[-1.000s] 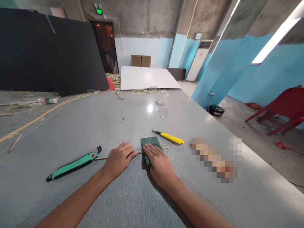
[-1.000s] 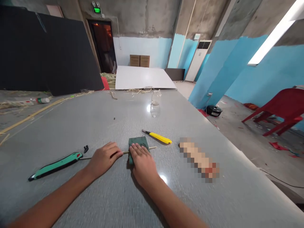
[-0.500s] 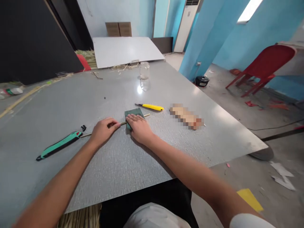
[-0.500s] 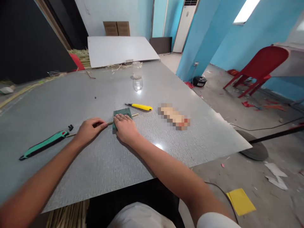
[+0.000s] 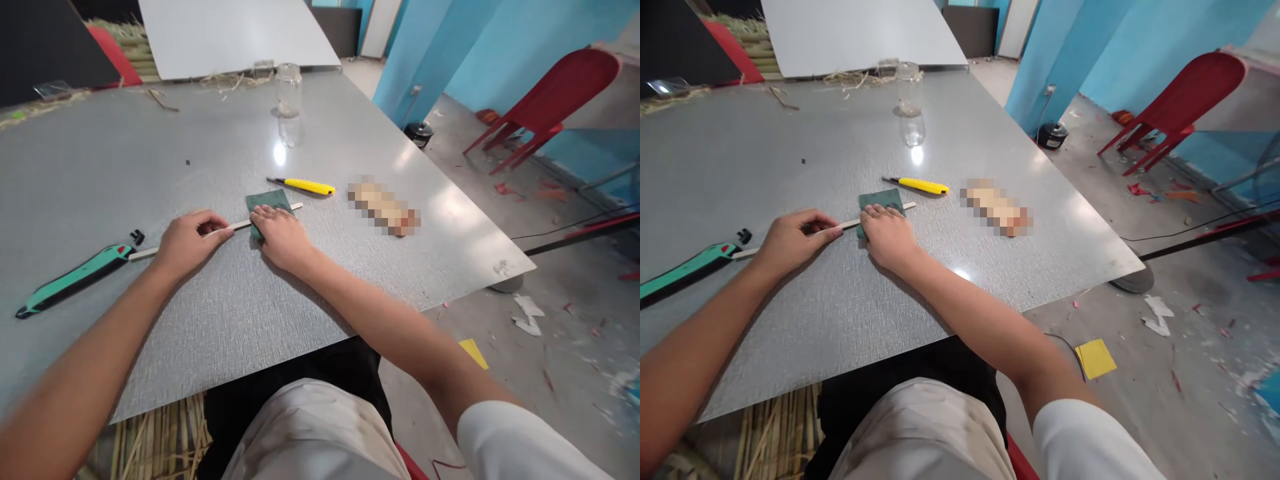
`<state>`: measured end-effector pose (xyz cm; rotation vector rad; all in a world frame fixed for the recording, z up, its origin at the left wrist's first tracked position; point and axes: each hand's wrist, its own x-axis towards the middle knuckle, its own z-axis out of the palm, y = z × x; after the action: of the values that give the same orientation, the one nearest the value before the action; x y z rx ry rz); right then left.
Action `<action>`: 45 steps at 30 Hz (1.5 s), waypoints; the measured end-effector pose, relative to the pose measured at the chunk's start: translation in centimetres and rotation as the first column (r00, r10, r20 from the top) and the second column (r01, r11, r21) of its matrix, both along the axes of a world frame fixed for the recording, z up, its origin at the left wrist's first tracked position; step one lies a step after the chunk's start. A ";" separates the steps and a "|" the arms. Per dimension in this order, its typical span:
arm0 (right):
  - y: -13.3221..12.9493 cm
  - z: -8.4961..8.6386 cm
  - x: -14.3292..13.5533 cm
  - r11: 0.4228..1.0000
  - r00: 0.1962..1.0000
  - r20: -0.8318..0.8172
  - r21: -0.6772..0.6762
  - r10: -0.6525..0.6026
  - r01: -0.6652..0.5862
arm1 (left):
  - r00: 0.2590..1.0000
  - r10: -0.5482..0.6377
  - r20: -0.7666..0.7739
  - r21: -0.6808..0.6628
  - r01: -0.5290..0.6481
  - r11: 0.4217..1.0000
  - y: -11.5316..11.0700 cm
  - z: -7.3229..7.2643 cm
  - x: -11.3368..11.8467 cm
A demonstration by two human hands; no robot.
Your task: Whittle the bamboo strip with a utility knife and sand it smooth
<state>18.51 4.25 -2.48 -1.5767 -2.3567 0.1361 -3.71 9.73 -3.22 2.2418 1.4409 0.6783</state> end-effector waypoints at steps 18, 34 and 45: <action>-0.4 0.2 -0.5 0.994 0.994 -0.014 -0.020 0.107 -0.108 | 1.000 -0.021 0.012 -0.004 0.021 1.000 0.1 0.1 0.1; -0.8 0.3 0.9 0.992 0.993 0.005 -0.038 -0.121 0.121 | 1.000 0.024 0.004 -0.004 -0.024 1.000 -0.1 0.4 0.3; -0.5 0.6 0.6 0.996 0.998 -0.007 -0.071 -0.055 0.054 | 0.999 -0.006 0.035 0.019 0.005 1.000 0.2 0.0 0.1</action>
<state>19.07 3.79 -1.90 -1.6678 -2.3244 0.2167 -3.61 9.90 -3.22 2.2357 1.4174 0.7282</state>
